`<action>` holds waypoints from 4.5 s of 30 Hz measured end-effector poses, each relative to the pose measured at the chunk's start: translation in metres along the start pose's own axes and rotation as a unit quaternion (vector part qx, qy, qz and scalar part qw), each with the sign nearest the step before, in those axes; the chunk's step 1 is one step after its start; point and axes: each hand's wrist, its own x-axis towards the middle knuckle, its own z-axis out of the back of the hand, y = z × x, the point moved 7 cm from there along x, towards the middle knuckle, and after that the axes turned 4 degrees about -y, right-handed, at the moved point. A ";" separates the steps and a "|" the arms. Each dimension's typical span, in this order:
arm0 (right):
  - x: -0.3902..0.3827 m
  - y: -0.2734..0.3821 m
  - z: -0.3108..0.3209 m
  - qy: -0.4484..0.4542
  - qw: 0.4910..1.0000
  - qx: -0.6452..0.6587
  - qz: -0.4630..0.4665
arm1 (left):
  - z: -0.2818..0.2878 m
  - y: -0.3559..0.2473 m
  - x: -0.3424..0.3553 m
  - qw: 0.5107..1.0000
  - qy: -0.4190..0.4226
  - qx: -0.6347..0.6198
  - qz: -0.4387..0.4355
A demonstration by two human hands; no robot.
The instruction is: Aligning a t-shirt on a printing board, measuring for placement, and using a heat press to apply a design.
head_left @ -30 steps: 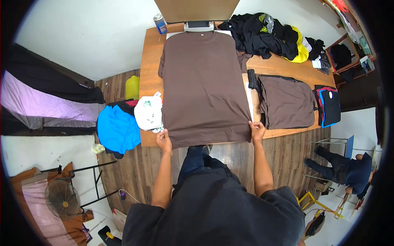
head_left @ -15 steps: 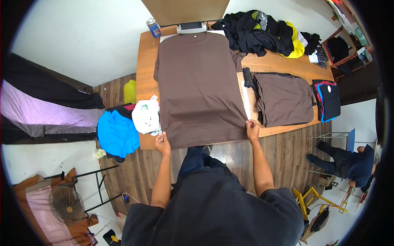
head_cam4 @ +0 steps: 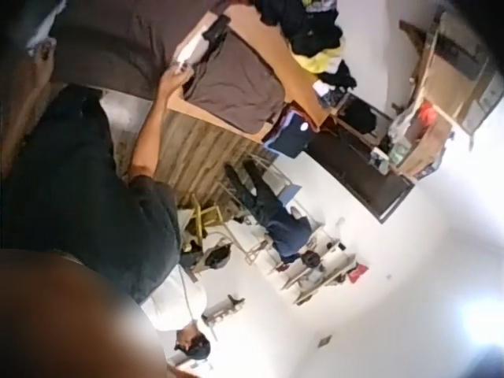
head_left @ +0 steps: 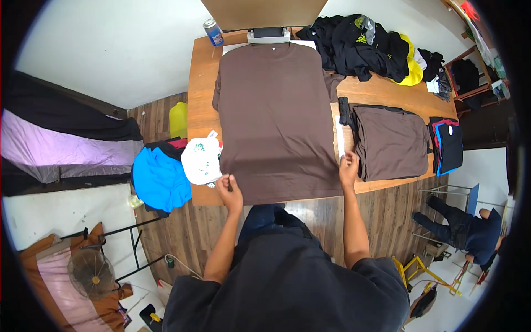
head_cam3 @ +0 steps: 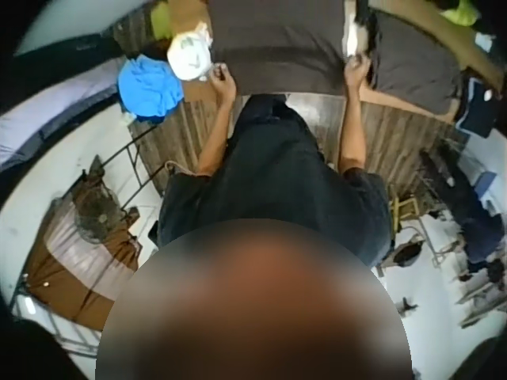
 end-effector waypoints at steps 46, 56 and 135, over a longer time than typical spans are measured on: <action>0.076 0.160 -0.135 0.146 0.940 -0.219 0.218 | -0.127 -0.125 0.129 0.835 0.313 0.296 -0.342; 0.056 0.188 -0.133 0.094 0.954 -0.192 0.211 | -0.120 -0.142 0.107 0.813 0.366 0.263 -0.369; 0.174 0.186 -0.170 0.053 0.968 -0.091 0.228 | -0.199 -0.162 0.262 0.952 0.091 0.166 -0.239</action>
